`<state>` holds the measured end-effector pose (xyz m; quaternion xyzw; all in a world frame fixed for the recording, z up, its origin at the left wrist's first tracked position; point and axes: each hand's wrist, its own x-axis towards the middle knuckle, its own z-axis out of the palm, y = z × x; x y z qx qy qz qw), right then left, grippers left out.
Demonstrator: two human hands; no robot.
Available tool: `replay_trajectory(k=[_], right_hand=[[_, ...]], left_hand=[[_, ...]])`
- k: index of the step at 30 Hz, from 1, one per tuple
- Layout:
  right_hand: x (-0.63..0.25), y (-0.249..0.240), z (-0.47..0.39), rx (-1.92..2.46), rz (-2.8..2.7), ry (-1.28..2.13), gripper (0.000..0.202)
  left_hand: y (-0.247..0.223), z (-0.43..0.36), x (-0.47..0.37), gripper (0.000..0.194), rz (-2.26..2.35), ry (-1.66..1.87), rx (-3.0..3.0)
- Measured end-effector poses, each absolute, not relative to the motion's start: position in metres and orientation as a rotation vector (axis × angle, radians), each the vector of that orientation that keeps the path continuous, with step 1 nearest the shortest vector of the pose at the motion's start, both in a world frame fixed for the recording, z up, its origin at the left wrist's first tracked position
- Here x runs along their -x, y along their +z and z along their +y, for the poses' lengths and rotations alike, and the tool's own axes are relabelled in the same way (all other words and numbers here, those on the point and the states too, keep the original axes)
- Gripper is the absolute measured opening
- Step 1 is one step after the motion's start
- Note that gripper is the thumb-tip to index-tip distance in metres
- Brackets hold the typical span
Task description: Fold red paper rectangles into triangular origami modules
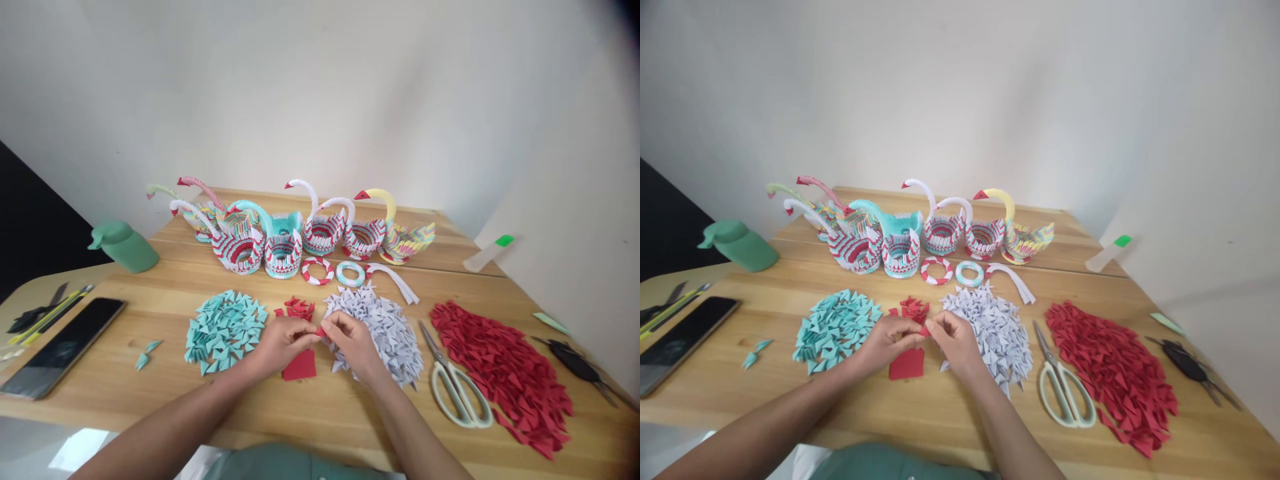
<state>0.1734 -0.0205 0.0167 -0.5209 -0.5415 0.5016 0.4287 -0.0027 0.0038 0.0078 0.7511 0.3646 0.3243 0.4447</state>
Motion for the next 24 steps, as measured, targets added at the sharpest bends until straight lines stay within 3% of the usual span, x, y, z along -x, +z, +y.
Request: replay_trajectory(k=[17,24], right_hand=[[-0.172,0.017,-0.022,1.299,-1.482,1.12,0.037],[-0.177,0.012,-0.015,1.264,-1.155,1.218,0.037]], left_hand=[[0.01,0.006,-0.002,0.033,0.85,0.734,-1.494],[0.082,-0.042,0.047,0.014,0.936,1.235,-1.971]])
